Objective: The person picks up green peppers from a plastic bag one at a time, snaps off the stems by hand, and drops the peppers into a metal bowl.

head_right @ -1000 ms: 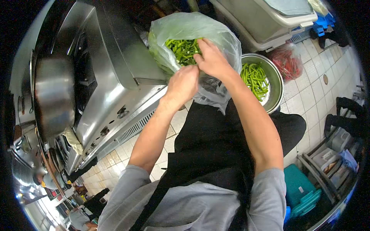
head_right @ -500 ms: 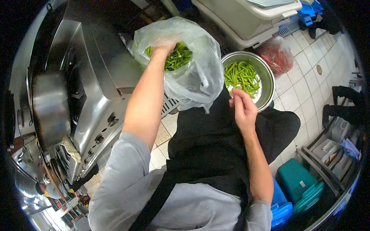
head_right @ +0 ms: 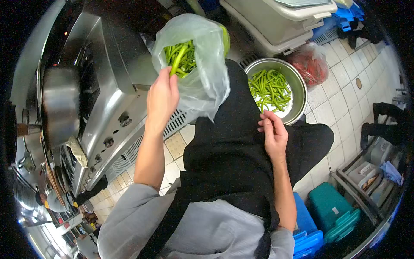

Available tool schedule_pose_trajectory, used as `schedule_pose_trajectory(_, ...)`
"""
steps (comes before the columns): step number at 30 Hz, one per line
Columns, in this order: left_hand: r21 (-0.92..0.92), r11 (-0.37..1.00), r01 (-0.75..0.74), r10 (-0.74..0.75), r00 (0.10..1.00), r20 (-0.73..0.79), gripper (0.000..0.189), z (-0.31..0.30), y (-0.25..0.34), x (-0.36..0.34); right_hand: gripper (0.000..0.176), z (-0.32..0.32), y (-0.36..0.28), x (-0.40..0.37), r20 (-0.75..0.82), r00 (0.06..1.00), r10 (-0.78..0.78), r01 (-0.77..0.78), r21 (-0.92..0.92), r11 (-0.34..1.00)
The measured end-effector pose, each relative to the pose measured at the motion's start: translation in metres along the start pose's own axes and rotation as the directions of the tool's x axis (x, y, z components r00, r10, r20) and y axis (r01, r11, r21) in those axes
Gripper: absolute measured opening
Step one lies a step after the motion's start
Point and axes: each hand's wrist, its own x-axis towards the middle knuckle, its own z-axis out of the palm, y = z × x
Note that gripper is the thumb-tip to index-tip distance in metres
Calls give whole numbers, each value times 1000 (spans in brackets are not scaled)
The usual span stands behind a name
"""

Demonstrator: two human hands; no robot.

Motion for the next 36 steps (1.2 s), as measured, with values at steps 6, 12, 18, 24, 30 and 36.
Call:
schedule_pose_trajectory(6,-12,980,-200,199,970,139,27,-65,36,-73,38,14,-14,1,109,989,-102,101,11,995)
schedule_pose_trajectory(12,-210,936,-283,345,859,379,25,-64,26,-90,39,5,-33,-9,217,974,-63,57,36,998)
schedule_pose_trajectory(18,-346,878,-330,468,747,473,23,-20,41,-86,18,23,-52,-28,419,904,-83,260,-387,885)
schedule_pose_trajectory(24,-222,902,-370,431,786,442,27,-21,37,-76,26,0,-49,-35,223,967,-124,192,-318,929)
schedule_pose_trajectory(30,-419,854,-309,514,629,583,29,-16,39,-76,38,-2,-51,-34,265,915,-304,397,-468,789)
schedule_pose_trajectory(36,-407,891,-202,443,587,678,30,-9,32,-74,40,-11,-46,-34,275,882,-382,470,-537,700)
